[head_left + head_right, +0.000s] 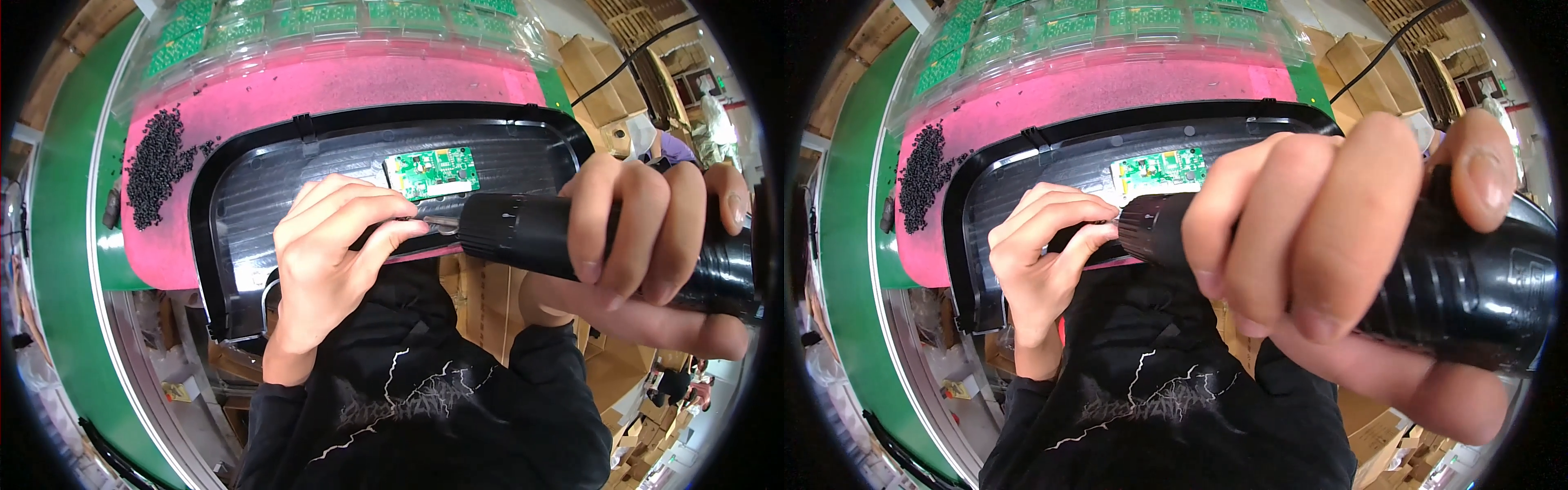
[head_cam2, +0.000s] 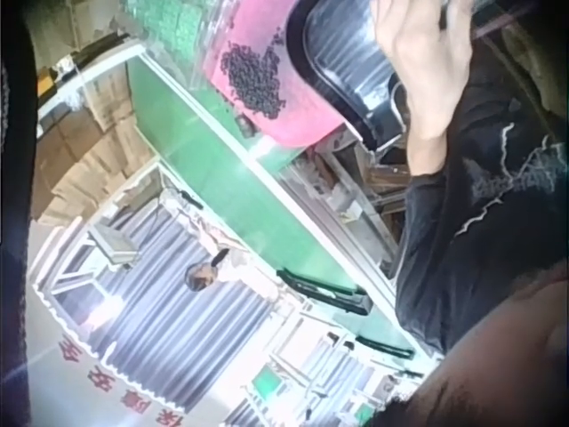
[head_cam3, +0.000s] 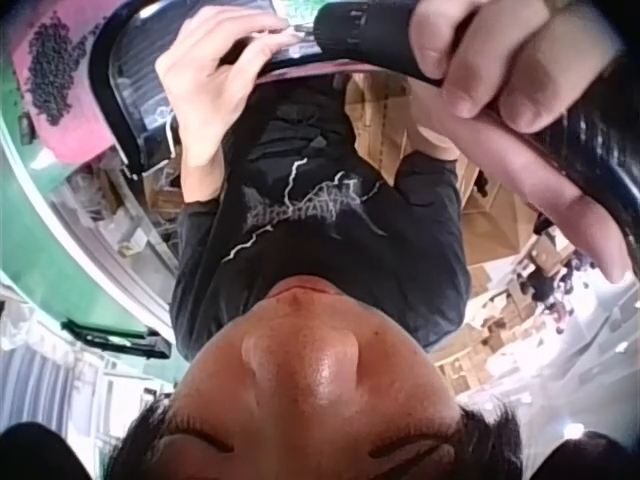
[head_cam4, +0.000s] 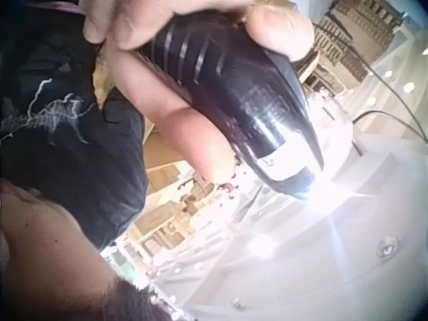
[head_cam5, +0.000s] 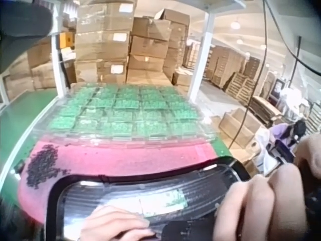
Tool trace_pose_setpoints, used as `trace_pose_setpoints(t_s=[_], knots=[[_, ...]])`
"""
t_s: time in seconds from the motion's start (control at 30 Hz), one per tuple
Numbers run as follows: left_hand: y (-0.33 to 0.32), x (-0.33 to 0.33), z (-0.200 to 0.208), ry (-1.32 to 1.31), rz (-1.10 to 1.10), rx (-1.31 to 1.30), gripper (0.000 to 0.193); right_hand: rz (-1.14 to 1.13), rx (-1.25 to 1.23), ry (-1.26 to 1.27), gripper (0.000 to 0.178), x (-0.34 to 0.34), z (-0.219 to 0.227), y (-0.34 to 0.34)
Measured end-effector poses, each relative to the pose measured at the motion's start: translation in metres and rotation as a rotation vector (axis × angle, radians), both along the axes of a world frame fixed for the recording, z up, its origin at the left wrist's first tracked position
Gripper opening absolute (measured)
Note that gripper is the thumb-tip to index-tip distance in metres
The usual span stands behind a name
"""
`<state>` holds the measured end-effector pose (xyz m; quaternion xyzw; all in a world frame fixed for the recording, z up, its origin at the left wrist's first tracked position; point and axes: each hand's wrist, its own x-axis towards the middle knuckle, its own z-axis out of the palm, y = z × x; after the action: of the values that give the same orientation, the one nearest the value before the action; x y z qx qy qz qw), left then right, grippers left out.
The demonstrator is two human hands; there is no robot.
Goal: Assembling circuit boards into plastic housings using an electric screwdriver.
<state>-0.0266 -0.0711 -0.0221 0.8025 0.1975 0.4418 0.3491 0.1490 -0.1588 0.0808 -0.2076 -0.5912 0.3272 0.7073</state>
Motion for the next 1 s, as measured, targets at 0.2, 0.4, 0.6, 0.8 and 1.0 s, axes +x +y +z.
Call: trace_pose_setpoints(t_s=[0.2,0.4,0.6,0.8,1.0], knots=[[0.003,0.0,-0.002,-0.053,-0.012,0.036,0.021,-0.006,0.085,0.049,0.056,-0.006,-0.011,0.009],[0.003,0.001,-0.006,-0.03,-0.052,0.069,0.021,-0.018,0.188,0.104,0.058,-0.014,-0.025,0.019],[0.004,0.0,-0.005,0.098,-0.072,0.182,0.022,0.016,0.118,-0.059,0.061,-0.006,-0.013,0.021],[0.008,-0.002,-0.003,0.137,-0.079,0.184,0.019,0.056,0.069,-0.039,0.063,-0.009,-0.018,0.027],[0.008,-0.001,-0.004,0.165,-0.045,0.233,0.017,0.042,0.025,0.129,0.062,-0.016,-0.02,0.025]])
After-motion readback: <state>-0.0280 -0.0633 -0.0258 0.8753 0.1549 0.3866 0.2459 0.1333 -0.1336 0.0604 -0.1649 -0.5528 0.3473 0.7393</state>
